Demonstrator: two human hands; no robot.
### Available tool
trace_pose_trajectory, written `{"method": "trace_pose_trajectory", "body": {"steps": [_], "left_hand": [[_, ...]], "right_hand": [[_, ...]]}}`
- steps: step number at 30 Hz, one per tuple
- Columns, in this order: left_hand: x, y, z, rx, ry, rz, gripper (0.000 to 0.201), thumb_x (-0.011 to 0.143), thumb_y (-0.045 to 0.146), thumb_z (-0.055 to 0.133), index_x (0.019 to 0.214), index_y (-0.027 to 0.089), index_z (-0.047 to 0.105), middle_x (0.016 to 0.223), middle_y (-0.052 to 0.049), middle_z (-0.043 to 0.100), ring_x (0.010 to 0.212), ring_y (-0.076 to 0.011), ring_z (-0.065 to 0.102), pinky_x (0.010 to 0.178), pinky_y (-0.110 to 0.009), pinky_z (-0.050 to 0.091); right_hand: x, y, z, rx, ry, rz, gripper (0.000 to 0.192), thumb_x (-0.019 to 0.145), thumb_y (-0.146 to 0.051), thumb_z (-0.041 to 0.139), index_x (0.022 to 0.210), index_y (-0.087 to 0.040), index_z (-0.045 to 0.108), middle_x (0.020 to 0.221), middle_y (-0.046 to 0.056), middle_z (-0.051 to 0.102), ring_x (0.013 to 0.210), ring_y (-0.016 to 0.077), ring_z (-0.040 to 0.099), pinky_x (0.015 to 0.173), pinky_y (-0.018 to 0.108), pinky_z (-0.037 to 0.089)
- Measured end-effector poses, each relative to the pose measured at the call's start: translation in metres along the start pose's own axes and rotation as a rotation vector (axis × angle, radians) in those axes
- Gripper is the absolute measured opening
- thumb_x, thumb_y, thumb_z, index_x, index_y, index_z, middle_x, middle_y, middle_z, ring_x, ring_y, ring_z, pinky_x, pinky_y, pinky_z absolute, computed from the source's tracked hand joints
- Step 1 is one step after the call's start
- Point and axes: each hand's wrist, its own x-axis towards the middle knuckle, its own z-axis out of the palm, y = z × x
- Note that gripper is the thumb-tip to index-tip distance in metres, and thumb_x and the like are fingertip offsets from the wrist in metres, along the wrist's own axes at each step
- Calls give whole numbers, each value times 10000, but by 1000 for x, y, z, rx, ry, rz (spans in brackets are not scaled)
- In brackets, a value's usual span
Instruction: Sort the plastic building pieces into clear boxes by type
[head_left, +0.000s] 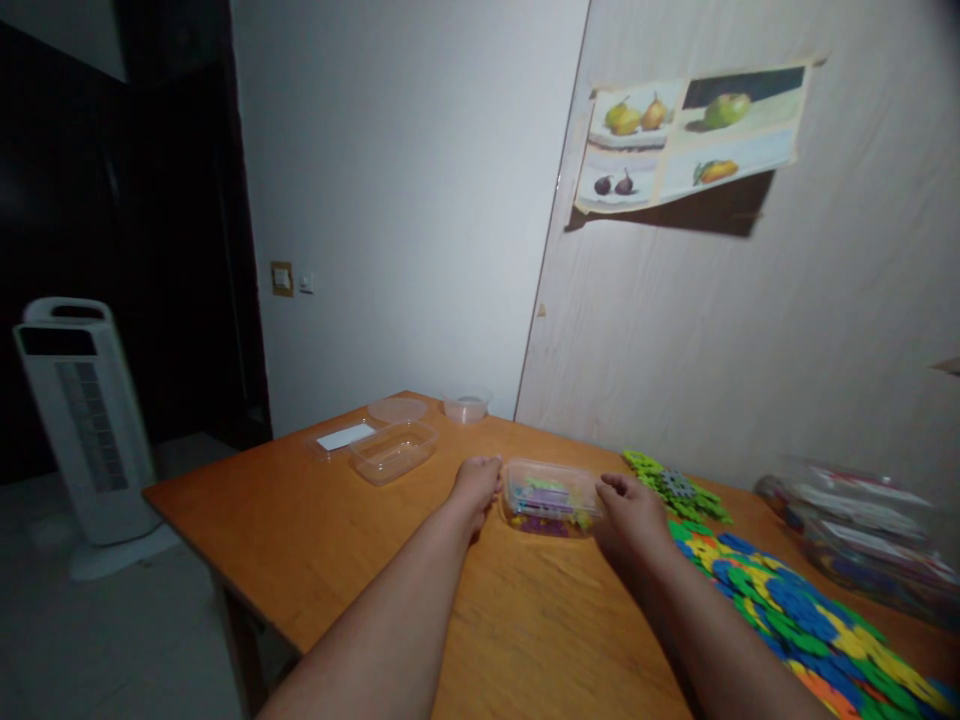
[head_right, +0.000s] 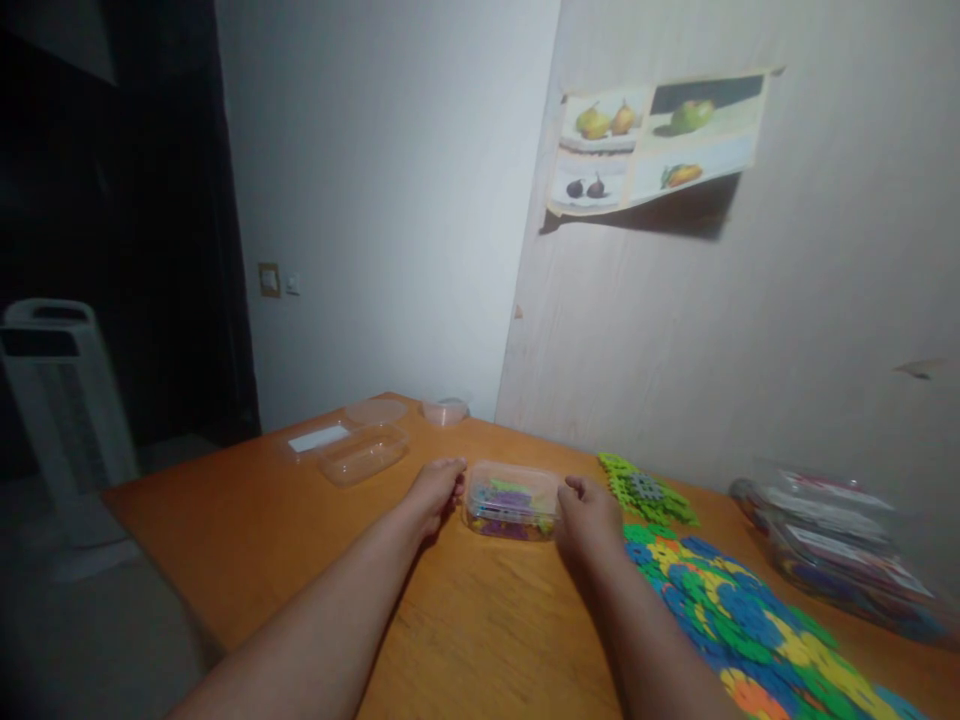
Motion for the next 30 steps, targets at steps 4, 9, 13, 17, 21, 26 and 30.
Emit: {"method": "trace_pose_trajectory", "body": {"steps": [4, 9, 13, 17, 21, 26, 30], "left_hand": [[-3, -3, 1, 102, -63, 54, 311, 765, 340, 683, 577, 159, 515, 447, 35, 446, 367, -57, 342, 401, -190, 194], [-2, -5, 2, 123, -81, 53, 252, 738, 235, 683, 552, 150, 536, 435, 25, 460, 356, -56, 346, 383, -187, 185], [1, -6, 1, 146, -88, 0, 210, 719, 176, 633, 549, 163, 511, 413, 36, 423, 334, -57, 319, 366, -181, 164], [4, -7, -1, 156, -102, -52, 166, 707, 164, 608, 578, 166, 503, 421, 40, 416, 335, -53, 310, 360, -167, 178], [4, -6, -3, 182, -111, -96, 164, 705, 176, 616, 594, 160, 497, 436, 34, 427, 351, -50, 340, 363, -154, 220], [0, -3, -4, 220, -148, -115, 197, 738, 220, 610, 605, 172, 474, 440, 32, 433, 343, -54, 346, 351, -156, 222], [-2, 0, -5, 238, -179, -116, 173, 752, 215, 601, 639, 173, 476, 452, 36, 440, 344, -54, 353, 353, -154, 236]], "right_hand": [[2, 2, 5, -3, -49, -28, 350, 792, -367, 530, 966, -153, 746, 944, 113, 750, 888, 244, 695, 798, 326, 514], [3, 5, 8, -5, -75, -49, 350, 811, -389, 533, 976, -166, 745, 936, 104, 753, 872, 234, 696, 782, 322, 516], [1, 6, 10, -11, -70, -49, 379, 828, -385, 518, 1024, -142, 733, 964, 127, 748, 883, 236, 692, 800, 335, 515], [-1, 4, 12, -24, -81, -44, 397, 842, -385, 495, 1029, -126, 731, 979, 140, 744, 888, 236, 690, 801, 327, 507], [-3, -1, 10, -45, -114, -25, 401, 846, -394, 467, 979, -136, 745, 921, 127, 749, 828, 233, 686, 735, 305, 494], [-7, -12, 2, -66, -172, 20, 394, 850, -406, 441, 742, -166, 735, 688, 92, 707, 693, 218, 648, 627, 280, 445], [-9, -16, -2, -30, -243, 66, 395, 869, -409, 424, 716, -161, 690, 601, 83, 668, 589, 202, 612, 554, 276, 413]]}}
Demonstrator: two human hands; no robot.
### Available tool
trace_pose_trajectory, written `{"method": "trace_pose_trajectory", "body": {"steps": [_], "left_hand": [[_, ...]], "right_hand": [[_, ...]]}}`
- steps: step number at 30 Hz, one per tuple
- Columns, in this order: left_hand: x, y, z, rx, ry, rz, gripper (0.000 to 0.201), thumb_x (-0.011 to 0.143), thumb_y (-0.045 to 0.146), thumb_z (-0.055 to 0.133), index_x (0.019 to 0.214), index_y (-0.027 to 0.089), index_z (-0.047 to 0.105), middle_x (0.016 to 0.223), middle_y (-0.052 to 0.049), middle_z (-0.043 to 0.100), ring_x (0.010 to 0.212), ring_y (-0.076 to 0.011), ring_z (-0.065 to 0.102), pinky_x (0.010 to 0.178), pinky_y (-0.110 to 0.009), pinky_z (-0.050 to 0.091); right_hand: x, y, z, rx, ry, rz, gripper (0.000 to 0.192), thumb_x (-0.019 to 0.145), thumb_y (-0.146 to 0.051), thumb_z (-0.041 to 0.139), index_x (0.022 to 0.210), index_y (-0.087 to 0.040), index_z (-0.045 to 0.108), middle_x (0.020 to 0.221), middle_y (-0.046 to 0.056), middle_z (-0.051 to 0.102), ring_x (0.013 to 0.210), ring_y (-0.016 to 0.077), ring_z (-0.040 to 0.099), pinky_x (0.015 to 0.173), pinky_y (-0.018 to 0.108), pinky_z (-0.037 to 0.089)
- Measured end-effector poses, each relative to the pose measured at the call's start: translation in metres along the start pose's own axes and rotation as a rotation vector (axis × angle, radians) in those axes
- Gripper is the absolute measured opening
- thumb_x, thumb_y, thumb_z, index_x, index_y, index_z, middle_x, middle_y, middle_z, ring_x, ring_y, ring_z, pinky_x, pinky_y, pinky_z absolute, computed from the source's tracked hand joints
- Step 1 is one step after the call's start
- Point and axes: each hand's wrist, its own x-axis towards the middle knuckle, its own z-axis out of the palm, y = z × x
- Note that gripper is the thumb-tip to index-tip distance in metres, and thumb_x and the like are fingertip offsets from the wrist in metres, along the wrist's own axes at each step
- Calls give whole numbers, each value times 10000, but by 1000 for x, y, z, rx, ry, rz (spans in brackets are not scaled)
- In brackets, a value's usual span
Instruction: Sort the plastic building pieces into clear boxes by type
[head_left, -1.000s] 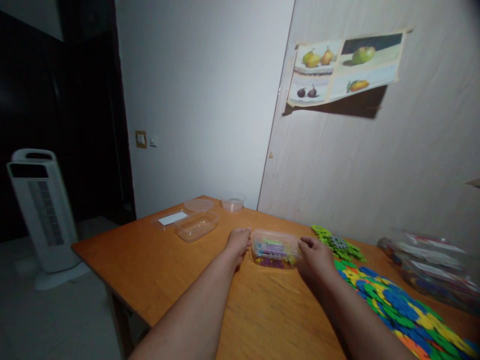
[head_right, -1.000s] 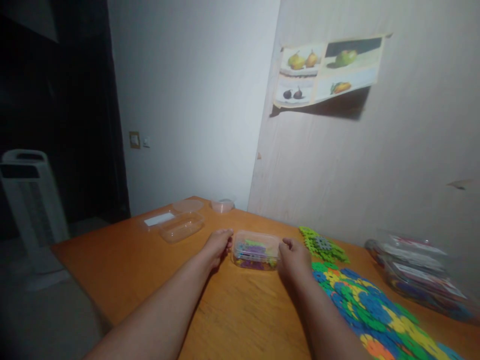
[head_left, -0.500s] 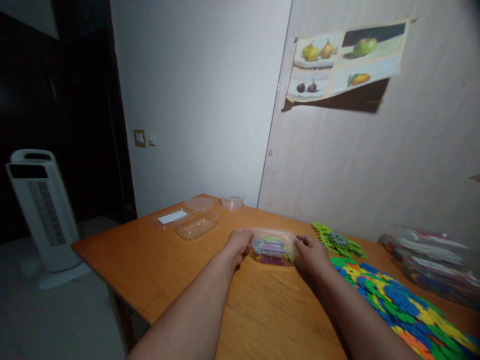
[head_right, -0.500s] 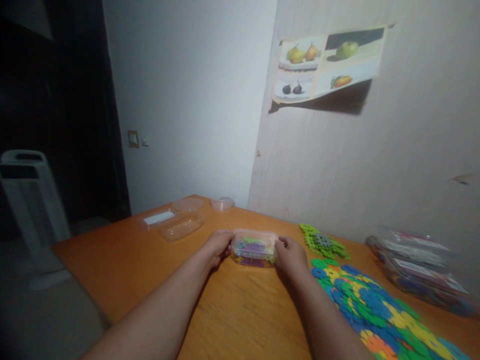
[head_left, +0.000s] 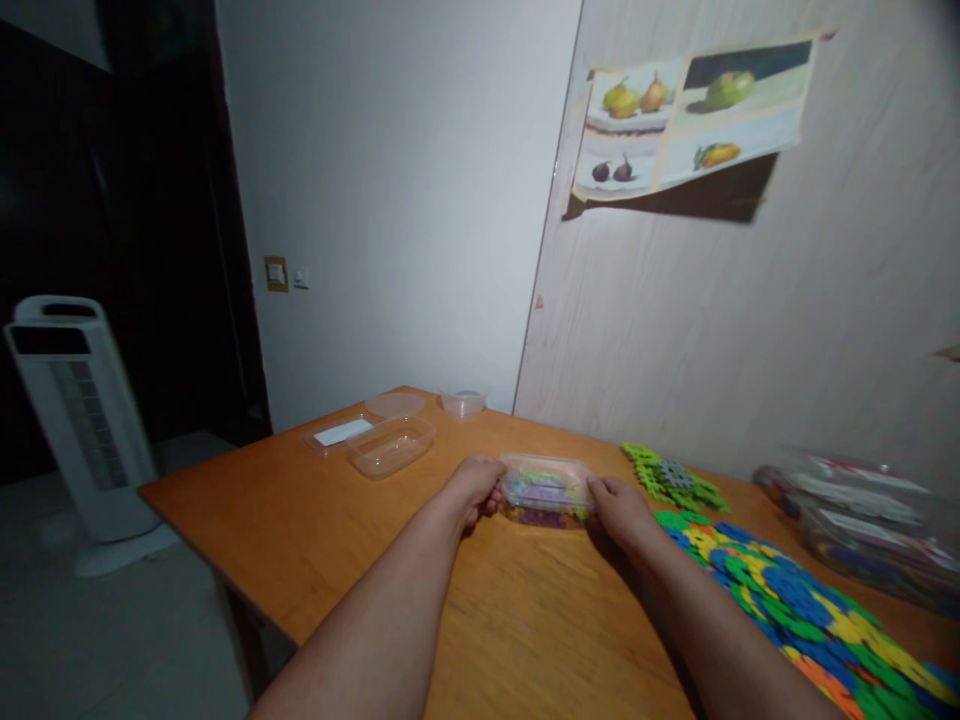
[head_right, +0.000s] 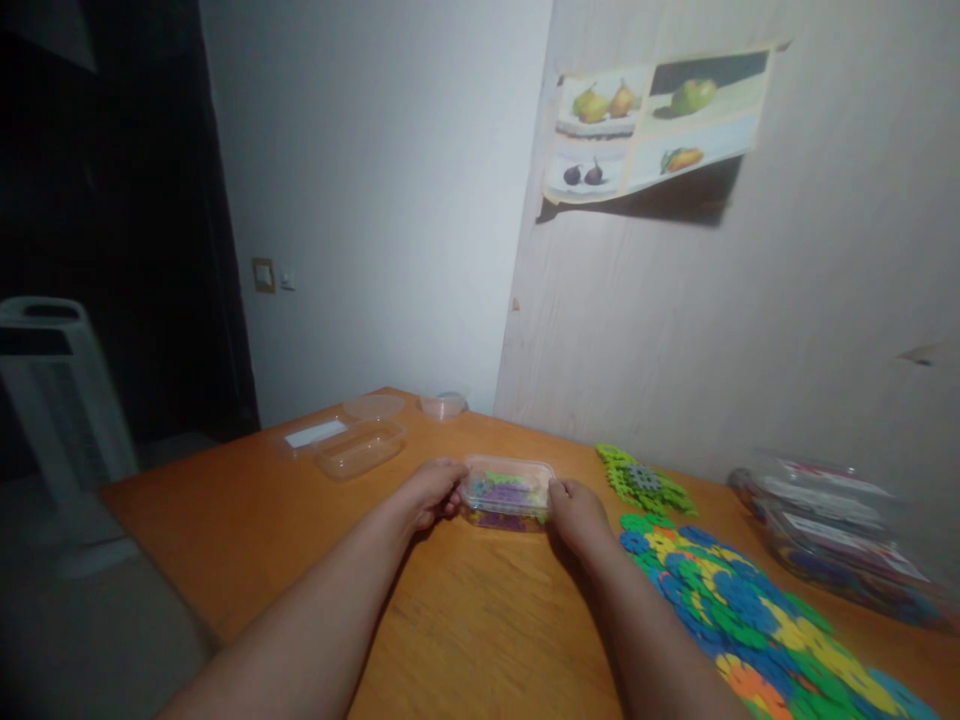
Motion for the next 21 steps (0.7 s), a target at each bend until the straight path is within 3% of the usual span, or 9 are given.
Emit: {"method": "trace_pose_trajectory", "body": {"steps": [4, 8, 21], "left_hand": [[-2, 3, -3, 32, -59, -19, 91, 774, 190, 566, 724, 174, 491, 474, 44, 450, 353, -55, 359, 360, -149, 255], [-5, 6, -5, 55, -97, -38, 81, 794, 181, 562, 844, 177, 499, 532, 46, 485, 382, -50, 390, 379, -142, 302], [-2, 3, -3, -12, -112, -42, 100, 785, 131, 539, 841, 173, 469, 542, 55, 457, 384, -44, 394, 371, -134, 314]], "right_hand": [[-2, 3, 3, 100, -126, 69, 395, 915, -400, 369, 787, -158, 654, 515, 55, 638, 421, 163, 553, 443, 249, 379], [-3, 5, 4, 177, -191, 107, 363, 939, -377, 346, 868, -156, 624, 509, 37, 636, 382, 139, 541, 405, 222, 364], [-8, -5, 3, 85, -66, 43, 308, 897, -311, 376, 805, -159, 627, 536, 36, 616, 491, 157, 554, 492, 248, 345]]}}
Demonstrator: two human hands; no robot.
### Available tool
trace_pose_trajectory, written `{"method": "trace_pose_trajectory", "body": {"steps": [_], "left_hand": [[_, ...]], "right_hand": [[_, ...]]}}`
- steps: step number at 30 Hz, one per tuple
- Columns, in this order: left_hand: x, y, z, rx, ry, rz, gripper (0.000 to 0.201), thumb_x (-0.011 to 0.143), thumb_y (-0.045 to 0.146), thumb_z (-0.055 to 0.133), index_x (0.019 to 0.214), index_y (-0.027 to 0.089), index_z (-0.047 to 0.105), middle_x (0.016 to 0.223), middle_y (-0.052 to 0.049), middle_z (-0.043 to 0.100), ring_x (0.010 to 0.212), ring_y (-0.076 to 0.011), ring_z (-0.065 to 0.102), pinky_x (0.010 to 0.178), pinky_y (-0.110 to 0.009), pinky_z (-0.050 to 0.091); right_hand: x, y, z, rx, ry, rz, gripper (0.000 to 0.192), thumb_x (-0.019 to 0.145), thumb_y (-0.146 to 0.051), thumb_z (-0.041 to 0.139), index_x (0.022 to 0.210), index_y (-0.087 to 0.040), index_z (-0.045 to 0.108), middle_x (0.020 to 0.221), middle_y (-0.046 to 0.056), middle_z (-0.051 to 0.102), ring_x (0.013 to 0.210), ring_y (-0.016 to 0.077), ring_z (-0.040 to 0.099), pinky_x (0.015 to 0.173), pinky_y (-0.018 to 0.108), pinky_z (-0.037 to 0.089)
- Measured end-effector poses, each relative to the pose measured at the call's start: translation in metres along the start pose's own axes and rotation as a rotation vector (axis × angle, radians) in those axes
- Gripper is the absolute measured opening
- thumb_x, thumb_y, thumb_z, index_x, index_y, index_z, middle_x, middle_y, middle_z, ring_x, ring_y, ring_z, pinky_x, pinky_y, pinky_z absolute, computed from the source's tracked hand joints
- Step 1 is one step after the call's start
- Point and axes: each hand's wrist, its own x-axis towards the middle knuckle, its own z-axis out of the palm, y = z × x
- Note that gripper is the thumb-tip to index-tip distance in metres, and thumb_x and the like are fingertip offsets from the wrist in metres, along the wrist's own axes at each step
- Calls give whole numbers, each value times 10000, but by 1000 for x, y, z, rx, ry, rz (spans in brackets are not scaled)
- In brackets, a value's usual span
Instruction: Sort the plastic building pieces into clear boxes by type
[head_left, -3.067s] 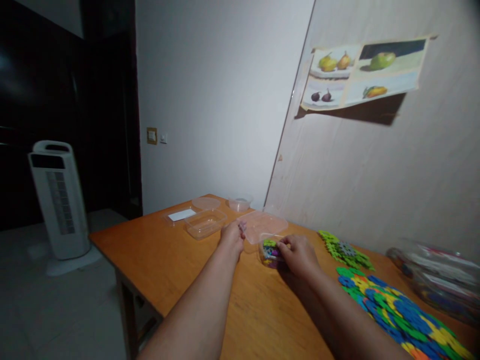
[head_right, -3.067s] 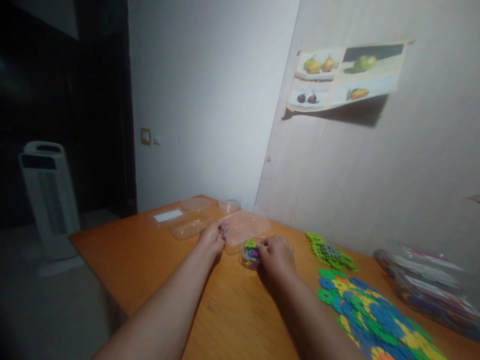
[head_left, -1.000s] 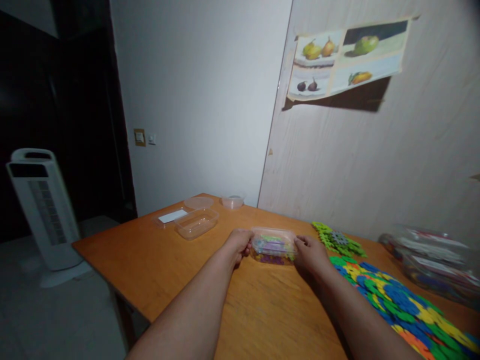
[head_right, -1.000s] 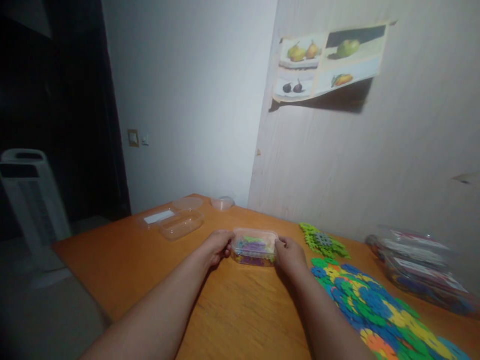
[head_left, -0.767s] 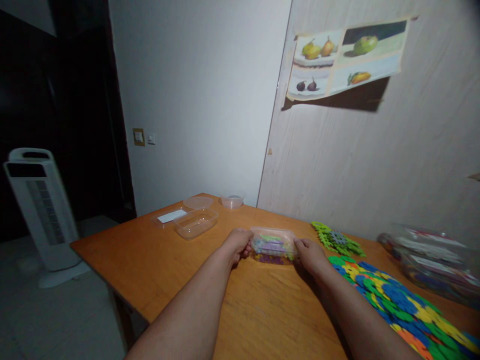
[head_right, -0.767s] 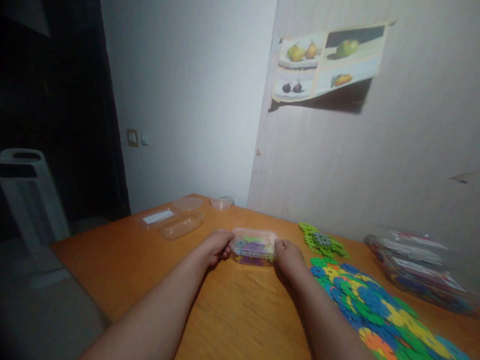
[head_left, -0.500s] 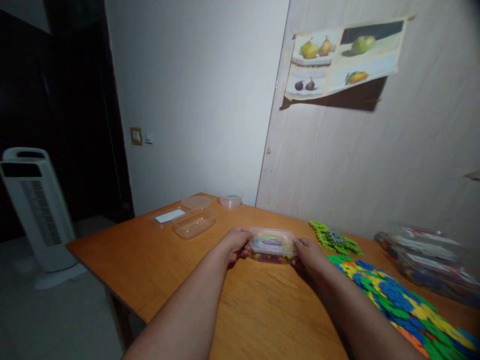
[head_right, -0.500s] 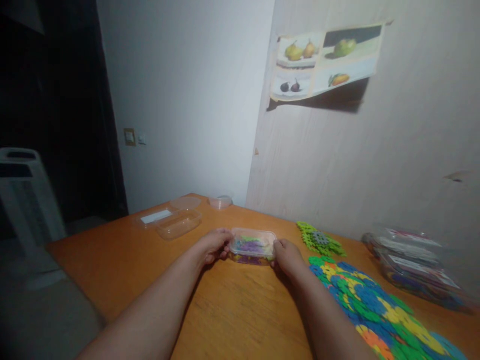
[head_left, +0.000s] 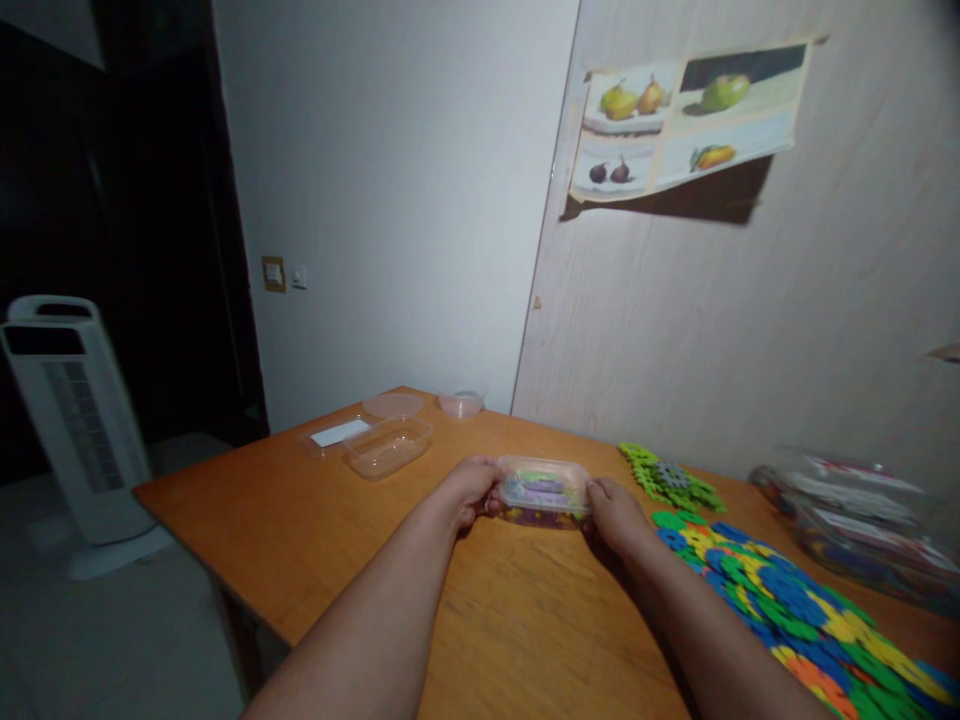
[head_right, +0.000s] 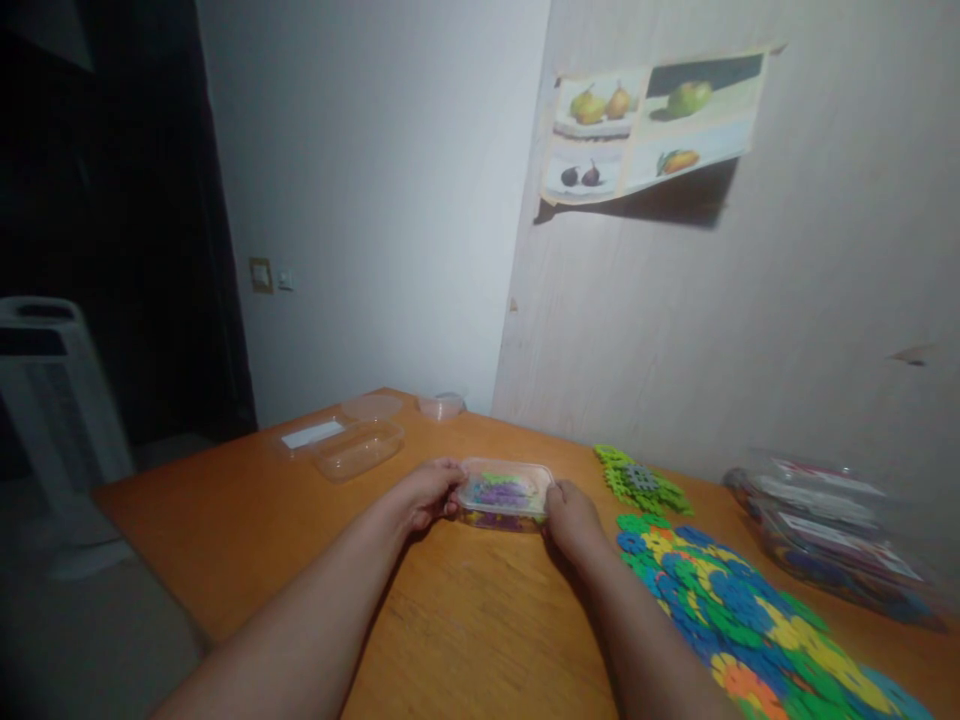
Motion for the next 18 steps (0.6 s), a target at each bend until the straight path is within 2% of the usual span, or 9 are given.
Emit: {"method": "trace_pose_trajectory", "body": {"steps": [5, 11, 18], "left_hand": [[-1, 0, 0, -34, -4, -17, 107, 802, 160, 537, 865, 185, 454, 547, 64, 444, 383, -39, 392, 380, -128, 337], [-3, 1, 1, -80, -20, -32, 110, 800, 145, 512, 857, 198, 433, 554, 73, 427, 379, -38, 389, 386, -131, 342], [-1, -2, 2, -65, -24, -9, 123, 751, 185, 538, 794, 195, 423, 533, 83, 383, 361, -35, 346, 372, -130, 274]], "right_hand": [[0, 7, 2, 2, 22, -56, 332, 898, -335, 349, 854, -160, 628, 582, 34, 626, 576, 177, 579, 541, 256, 360], [-1, 7, 1, 17, 27, -66, 321, 885, -360, 360, 787, -175, 604, 549, 22, 602, 579, 182, 580, 548, 259, 365], [0, 8, -1, 85, -26, -1, 296, 857, -363, 374, 757, -183, 586, 497, 14, 588, 454, 158, 539, 447, 246, 344]]}}
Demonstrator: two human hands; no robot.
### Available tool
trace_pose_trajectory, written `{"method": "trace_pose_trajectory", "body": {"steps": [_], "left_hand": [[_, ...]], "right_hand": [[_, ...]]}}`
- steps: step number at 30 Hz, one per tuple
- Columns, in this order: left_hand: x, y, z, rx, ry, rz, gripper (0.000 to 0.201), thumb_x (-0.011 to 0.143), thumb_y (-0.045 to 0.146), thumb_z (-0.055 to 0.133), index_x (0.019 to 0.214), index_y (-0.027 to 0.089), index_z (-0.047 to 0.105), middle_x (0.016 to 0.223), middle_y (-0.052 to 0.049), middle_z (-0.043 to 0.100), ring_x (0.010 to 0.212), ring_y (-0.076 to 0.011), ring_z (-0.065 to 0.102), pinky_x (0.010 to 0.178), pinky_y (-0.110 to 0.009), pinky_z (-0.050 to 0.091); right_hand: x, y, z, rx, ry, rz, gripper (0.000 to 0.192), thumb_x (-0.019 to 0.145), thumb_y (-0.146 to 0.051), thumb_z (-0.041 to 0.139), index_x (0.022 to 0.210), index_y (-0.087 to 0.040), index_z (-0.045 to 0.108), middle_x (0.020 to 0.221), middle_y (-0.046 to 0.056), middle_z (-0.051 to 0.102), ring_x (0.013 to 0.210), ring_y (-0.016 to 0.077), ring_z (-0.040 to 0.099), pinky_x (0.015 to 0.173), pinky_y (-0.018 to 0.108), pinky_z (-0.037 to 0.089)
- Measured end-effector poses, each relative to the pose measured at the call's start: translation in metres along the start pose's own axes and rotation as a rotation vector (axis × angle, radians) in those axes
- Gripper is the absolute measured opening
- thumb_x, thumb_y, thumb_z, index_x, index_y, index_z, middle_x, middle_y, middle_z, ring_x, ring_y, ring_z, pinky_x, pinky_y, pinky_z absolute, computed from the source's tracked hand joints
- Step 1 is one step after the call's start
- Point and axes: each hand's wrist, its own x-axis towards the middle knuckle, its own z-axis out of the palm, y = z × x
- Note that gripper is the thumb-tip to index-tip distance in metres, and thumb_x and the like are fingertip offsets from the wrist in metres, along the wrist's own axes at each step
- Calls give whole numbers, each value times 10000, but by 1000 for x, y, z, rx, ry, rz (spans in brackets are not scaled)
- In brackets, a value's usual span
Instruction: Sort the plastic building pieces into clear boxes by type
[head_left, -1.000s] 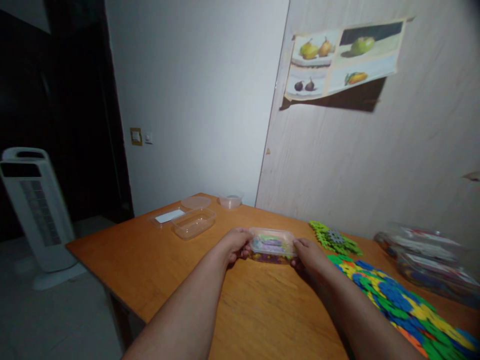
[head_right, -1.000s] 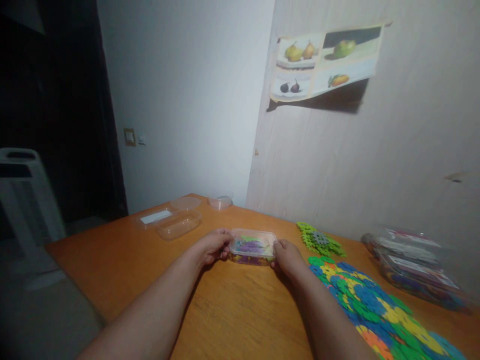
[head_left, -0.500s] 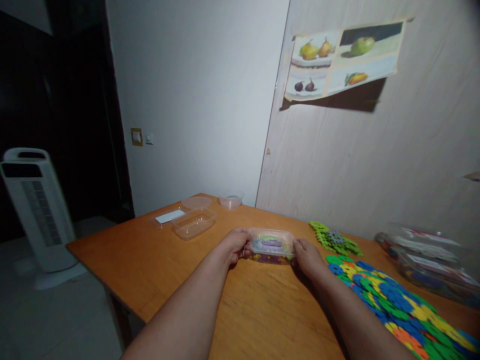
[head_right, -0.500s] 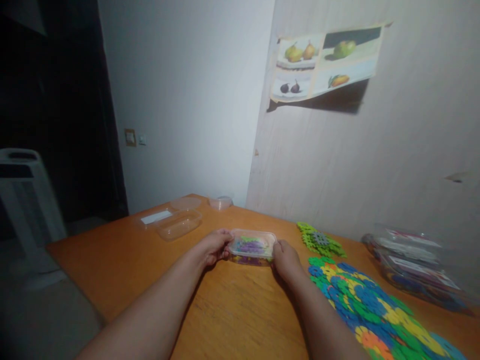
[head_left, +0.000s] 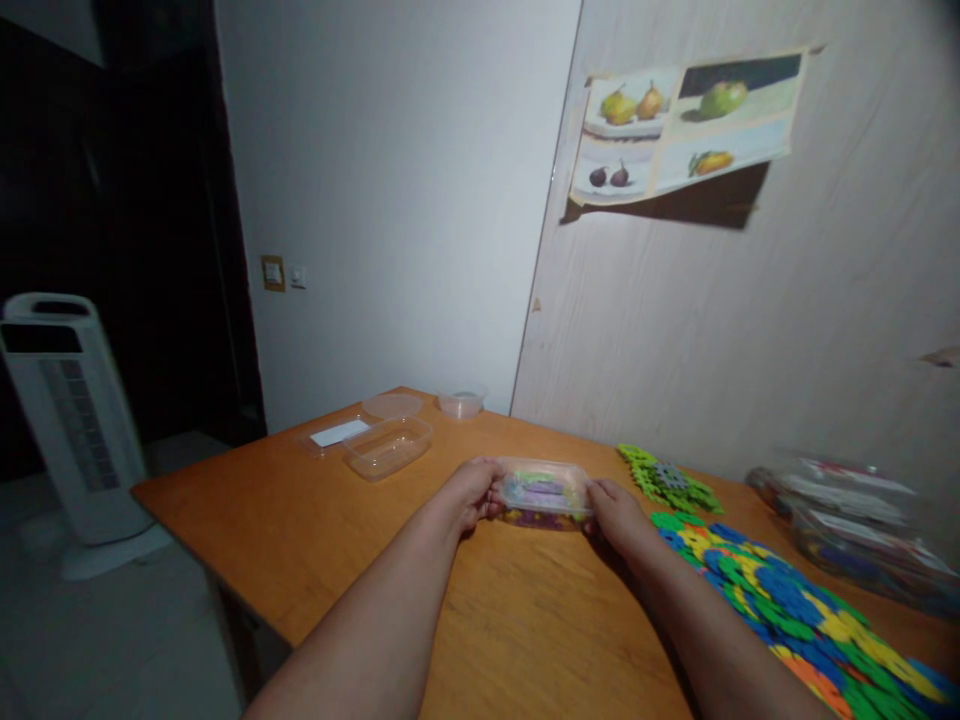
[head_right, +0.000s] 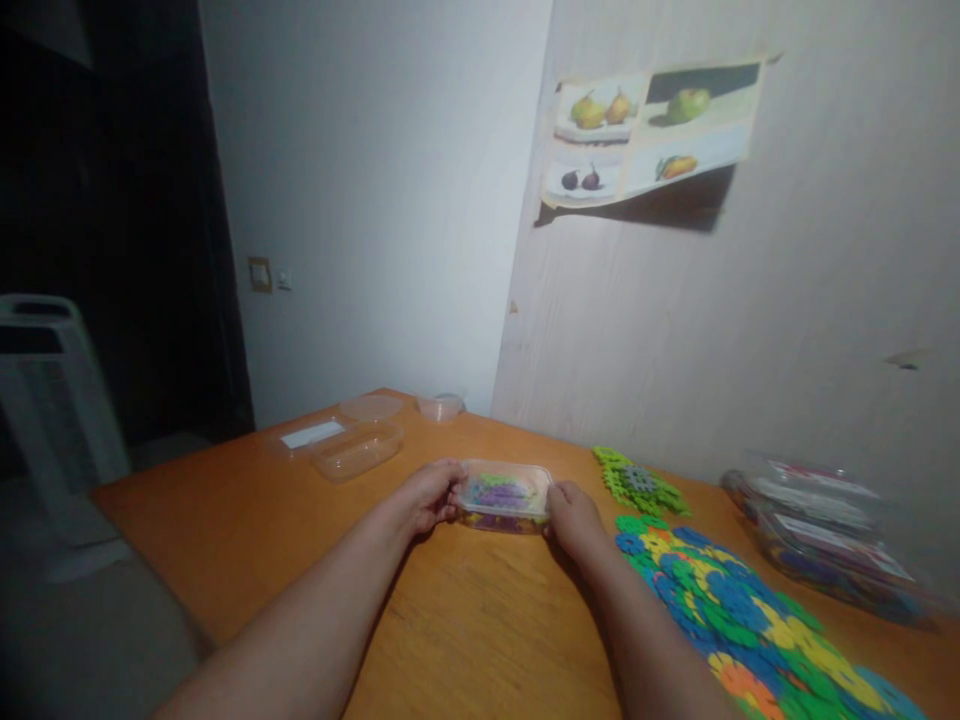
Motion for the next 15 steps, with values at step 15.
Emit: {"method": "trace_pose_trajectory", "body": {"steps": [15], "left_hand": [[6, -3, 5, 145, 206, 97, 248, 819, 411, 533, 734, 181, 495, 477, 58, 411, 348, -66, 345, 375, -184, 211]], "right_hand": [[21, -6, -7, 86, 80, 12, 299, 814, -376, 464, 744, -170, 669, 829, 116, 712, 747, 203, 623, 603, 271, 450]]}}
